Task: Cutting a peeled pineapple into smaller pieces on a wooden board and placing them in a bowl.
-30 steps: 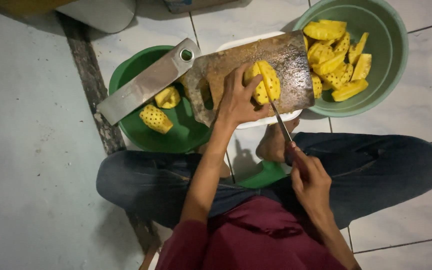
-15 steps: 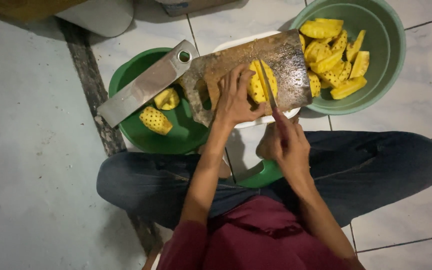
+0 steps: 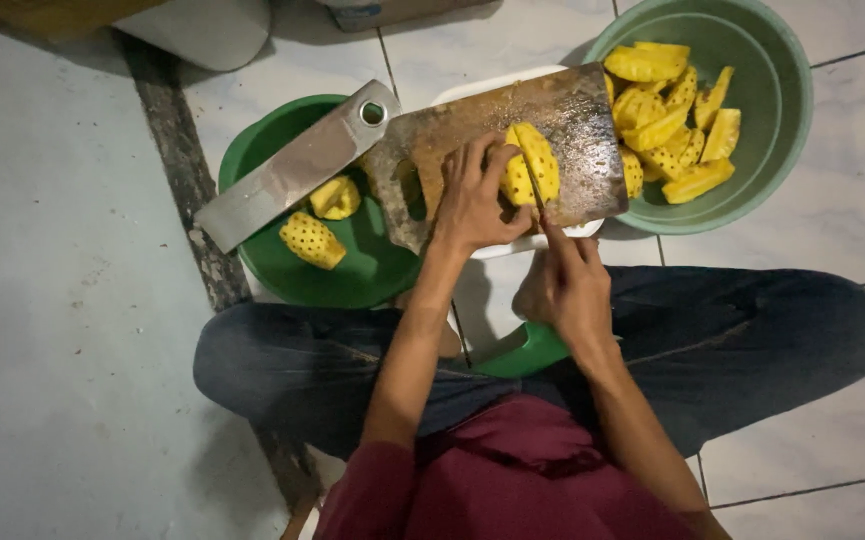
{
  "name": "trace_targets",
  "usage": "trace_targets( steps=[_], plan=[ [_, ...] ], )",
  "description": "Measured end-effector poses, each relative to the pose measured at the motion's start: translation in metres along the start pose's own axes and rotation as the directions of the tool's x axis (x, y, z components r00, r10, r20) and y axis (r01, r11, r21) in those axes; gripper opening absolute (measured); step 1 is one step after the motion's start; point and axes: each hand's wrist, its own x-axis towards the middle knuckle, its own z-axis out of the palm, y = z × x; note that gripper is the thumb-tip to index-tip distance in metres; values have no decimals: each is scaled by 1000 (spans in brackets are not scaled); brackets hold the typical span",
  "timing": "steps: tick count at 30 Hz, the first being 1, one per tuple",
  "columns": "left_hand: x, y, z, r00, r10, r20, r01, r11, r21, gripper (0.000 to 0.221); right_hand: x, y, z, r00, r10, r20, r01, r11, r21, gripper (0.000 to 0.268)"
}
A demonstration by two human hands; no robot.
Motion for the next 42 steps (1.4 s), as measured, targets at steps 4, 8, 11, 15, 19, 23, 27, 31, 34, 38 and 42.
trace_targets(
  steps=[4, 8, 11, 15, 19, 23, 27, 31, 34, 38, 42],
  plan=[
    [0, 1, 1, 1000, -3, -1, 3, 1000, 10, 76, 9, 1, 8, 999, -45, -16, 44, 997, -59, 44],
    [0, 0, -1, 1000, -19, 6, 19, 1000, 13, 79, -6, -6, -5, 998, 41, 49, -39, 998, -53, 51],
    [-1, -1, 1, 1000, -21, 2, 21, 1000, 10, 79, -4, -16, -18, 995, 52, 82, -50, 999, -20, 53],
    [2, 4, -1, 999, -20, -36, 20, 1000, -19, 78, -8, 3, 2, 998, 23, 52, -21, 999, -32, 53],
    [-1, 8, 1, 997, -30, -65, 31, 999, 12, 77, -31, -3, -14, 996, 41, 76, -39, 999, -30, 49],
    [-2, 5, 8, 997, -56, -57, 57, 998, 17, 77, -58, 9, -31, 994, 59, 88, -55, 997, -54, 58],
    [-2, 4, 0, 991, -110, -80, 109, 994, -12, 76, -60, -1, -39, 999, 49, 12, -49, 999, 15, 51],
    [-4, 7, 1, 994, -94, -52, 93, 995, -30, 91, -55, 2, -42, 996, 65, 68, -67, 997, 31, 54],
    [-3, 8, 5, 996, -85, -32, 86, 996, 23, 95, -53, 4, -46, 994, 56, 91, -51, 997, -56, 52],
    [-8, 7, 6, 995, -99, 1, 99, 993, 71, 94, -55, 2, -50, 999, 43, 9, -43, 999, -32, 47],
    [-8, 2, 7, 992, -123, -8, 123, 992, 27, 97, -52, -3, -54, 999, 44, -28, -44, 999, -5, 44]
  ],
)
